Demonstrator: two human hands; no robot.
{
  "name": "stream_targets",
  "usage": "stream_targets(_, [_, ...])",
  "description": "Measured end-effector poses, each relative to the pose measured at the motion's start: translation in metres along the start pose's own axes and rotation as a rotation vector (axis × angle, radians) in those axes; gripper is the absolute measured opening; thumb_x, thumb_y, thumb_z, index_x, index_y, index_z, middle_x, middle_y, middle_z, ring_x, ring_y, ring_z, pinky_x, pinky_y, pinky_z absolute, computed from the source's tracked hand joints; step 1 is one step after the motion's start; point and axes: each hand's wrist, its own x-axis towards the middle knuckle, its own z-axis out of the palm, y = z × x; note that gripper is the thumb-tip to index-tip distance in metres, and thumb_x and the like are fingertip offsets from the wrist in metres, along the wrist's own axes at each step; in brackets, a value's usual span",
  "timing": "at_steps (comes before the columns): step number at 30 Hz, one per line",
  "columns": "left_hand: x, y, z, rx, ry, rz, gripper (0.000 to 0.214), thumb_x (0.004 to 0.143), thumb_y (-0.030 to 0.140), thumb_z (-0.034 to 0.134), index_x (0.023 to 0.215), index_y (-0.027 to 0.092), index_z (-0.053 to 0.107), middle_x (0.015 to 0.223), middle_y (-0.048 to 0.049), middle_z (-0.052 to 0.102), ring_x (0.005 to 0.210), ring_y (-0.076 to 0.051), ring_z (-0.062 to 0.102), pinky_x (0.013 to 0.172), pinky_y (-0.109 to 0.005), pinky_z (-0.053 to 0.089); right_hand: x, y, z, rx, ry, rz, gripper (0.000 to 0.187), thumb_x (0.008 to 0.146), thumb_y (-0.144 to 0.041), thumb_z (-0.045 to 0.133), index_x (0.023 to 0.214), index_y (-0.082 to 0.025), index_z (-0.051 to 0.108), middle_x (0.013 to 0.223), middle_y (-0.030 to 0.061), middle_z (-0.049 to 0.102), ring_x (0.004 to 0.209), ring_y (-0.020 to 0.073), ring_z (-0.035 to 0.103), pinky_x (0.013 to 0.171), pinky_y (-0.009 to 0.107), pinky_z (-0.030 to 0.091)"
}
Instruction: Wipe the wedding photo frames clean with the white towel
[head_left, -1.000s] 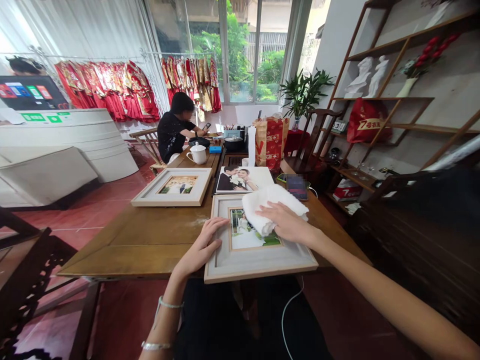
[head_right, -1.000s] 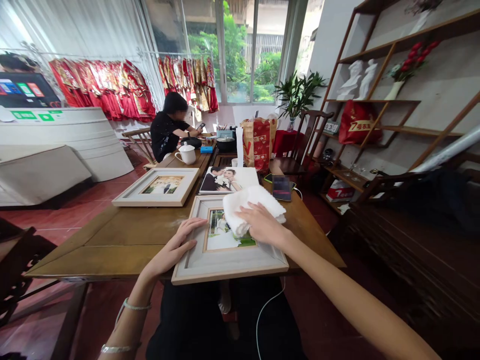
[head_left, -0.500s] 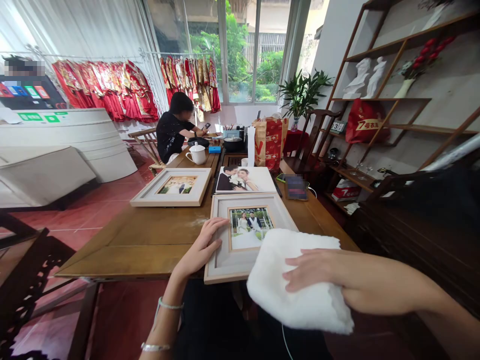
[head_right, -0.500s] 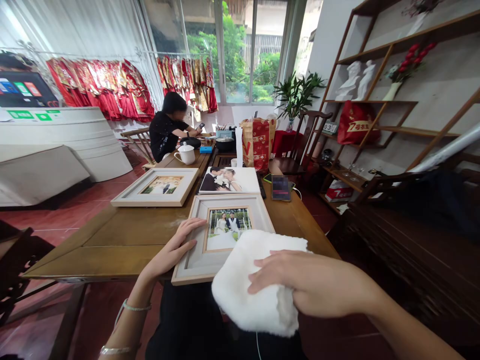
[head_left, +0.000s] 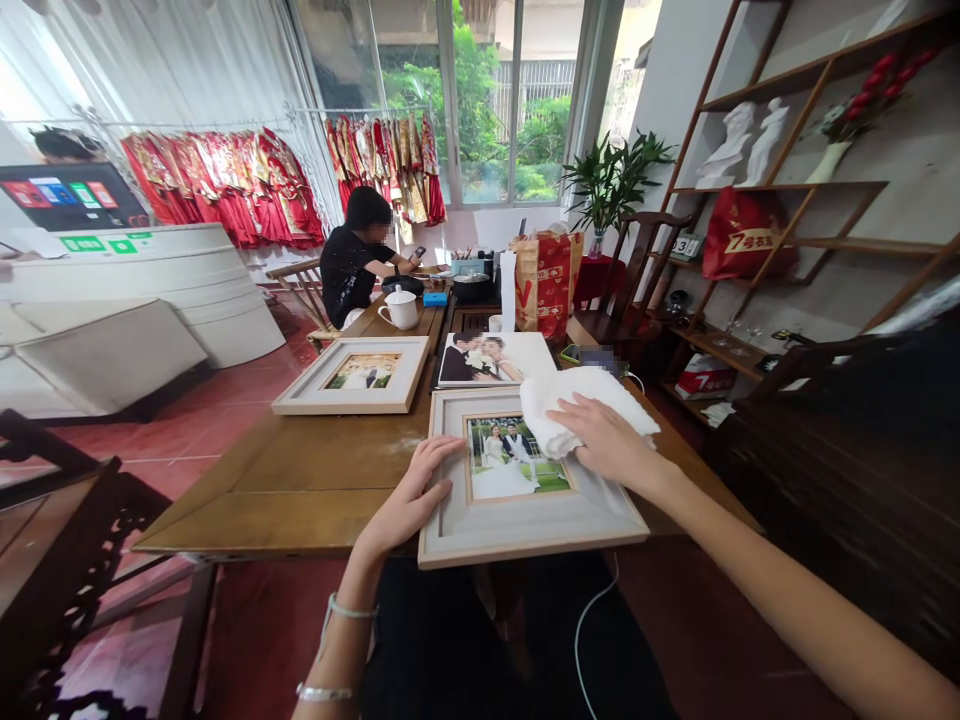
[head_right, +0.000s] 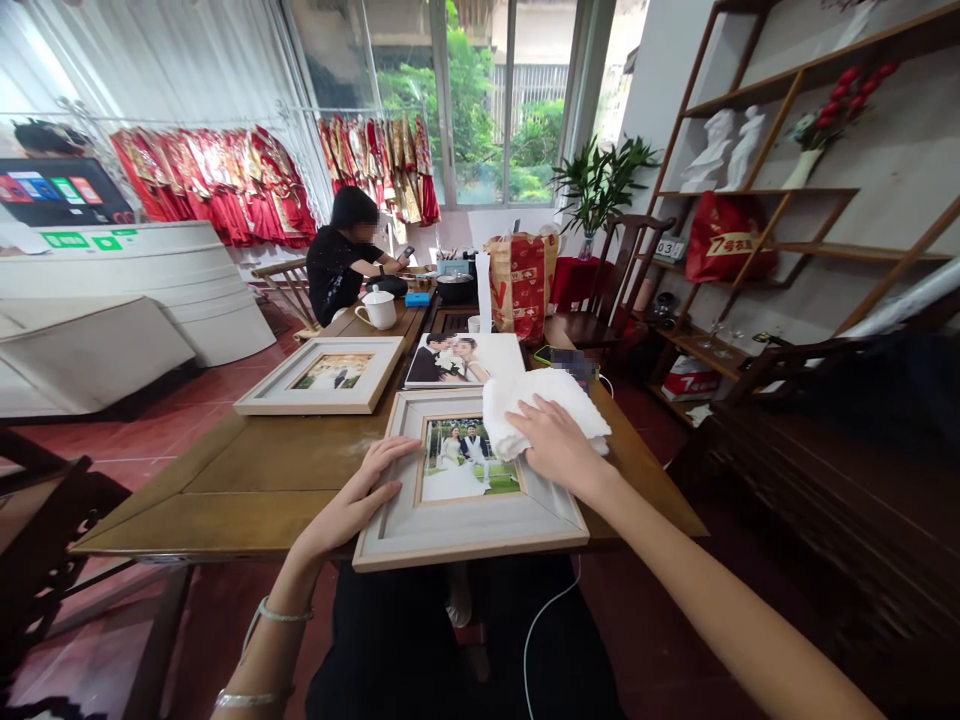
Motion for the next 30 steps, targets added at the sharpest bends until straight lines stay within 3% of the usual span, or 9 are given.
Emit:
stream_targets(4, [0.000, -0.002, 0.001, 0.012, 0.009, 0.004, 0.044, 0.090, 0.017, 0.043, 0.134, 0.024, 0.047, 0.138, -0.0077, 0.044, 0.135, -0.026, 0.029, 0.117, -0.047, 0.017, -0.008, -0.040, 0.000, 0.109, -0.096, -0.137, 0.071, 0.064, 0.001, 0.045, 0.134, -0.012, 0.051, 0.142, 0.0135, 0.047, 0.138, 0.0319, 0.029, 0.112, 0.053, 0.022])
stream_targets(9, [0.001, -0.002, 0.002, 0.014, 0.024, 0.016, 0.039, 0.093, 0.020, 0.042, 0.132, 0.024, 0.048, 0.135, -0.0079, 0.046, 0.133, -0.024, 0.032, 0.117, -0.044, 0.019, -0.050, -0.069, -0.039, 0.430, -0.375, -0.472, 0.074, 0.063, 0.004, 0.039, 0.132, -0.018, 0.054, 0.139, 0.0030, 0.052, 0.136, 0.0195, 0.037, 0.116, 0.039, 0.021])
stream_targets(12, [0.000, -0.003, 0.002, 0.015, 0.016, 0.017, 0.039, 0.095, 0.020, 0.040, 0.133, 0.023, 0.046, 0.136, -0.0083, 0.044, 0.133, -0.023, 0.031, 0.117, -0.044, 0.018, -0.075, -0.063, -0.062, 0.444, -0.477, -0.449, 0.075, 0.063, 0.004, 0.039, 0.129, -0.026, 0.057, 0.136, -0.0029, 0.055, 0.133, 0.0188, 0.041, 0.113, 0.034, 0.028])
stream_targets(16, [-0.001, -0.004, 0.001, 0.006, 0.004, 0.025, 0.040, 0.094, 0.019, 0.039, 0.133, 0.023, 0.045, 0.137, -0.0084, 0.043, 0.134, -0.022, 0.029, 0.117, -0.044, 0.017, -0.088, -0.040, -0.075, 0.355, -0.442, -0.266, 0.061, 0.069, -0.002, 0.043, 0.118, -0.032, 0.064, 0.121, -0.0024, 0.066, 0.114, 0.0222, 0.059, 0.095, 0.033, 0.045])
stream_targets(20, [-0.001, -0.004, 0.001, 0.000, 0.006, 0.017, 0.040, 0.094, 0.020, 0.038, 0.133, 0.022, 0.045, 0.138, -0.0090, 0.042, 0.135, -0.023, 0.028, 0.117, -0.044, 0.016, -0.069, -0.027, -0.066, 0.130, -0.325, -0.078, 0.056, 0.069, -0.001, 0.043, 0.115, -0.024, 0.065, 0.112, 0.0064, 0.069, 0.106, 0.0253, 0.062, 0.092, 0.035, 0.044])
stream_targets(23, [-0.001, -0.003, 0.001, -0.006, 0.013, 0.009, 0.039, 0.095, 0.023, 0.039, 0.133, 0.023, 0.046, 0.137, -0.0084, 0.043, 0.135, -0.023, 0.029, 0.118, -0.044, 0.016, -0.047, -0.030, -0.050, -0.022, -0.255, -0.028, 0.054, 0.069, 0.001, 0.040, 0.114, -0.018, 0.064, 0.113, 0.0122, 0.067, 0.110, 0.0311, 0.059, 0.093, 0.045, 0.042])
stream_targets(26, [-0.001, -0.002, 0.002, -0.024, 0.029, -0.018, 0.038, 0.098, 0.032, 0.035, 0.132, 0.022, 0.048, 0.138, -0.0081, 0.044, 0.136, -0.023, 0.028, 0.118, -0.043, 0.013, -0.030, -0.040, -0.030, 0.033, -0.204, -0.160, 0.058, 0.068, 0.001, 0.040, 0.121, -0.012, 0.059, 0.128, 0.0157, 0.059, 0.127, 0.0328, 0.046, 0.103, 0.052, 0.034])
stream_targets(30, [-0.001, -0.004, 0.002, -0.144, 0.064, -0.077, 0.049, 0.100, 0.046, 0.023, 0.135, 0.020, 0.045, 0.142, -0.0085, 0.041, 0.137, -0.024, 0.028, 0.118, -0.042, 0.013, -0.023, -0.062, -0.016, 0.354, -0.241, -0.514, 0.069, 0.066, 0.001, 0.041, 0.133, -0.010, 0.049, 0.142, 0.0107, 0.048, 0.136, 0.0217, 0.035, 0.114, 0.041, 0.023])
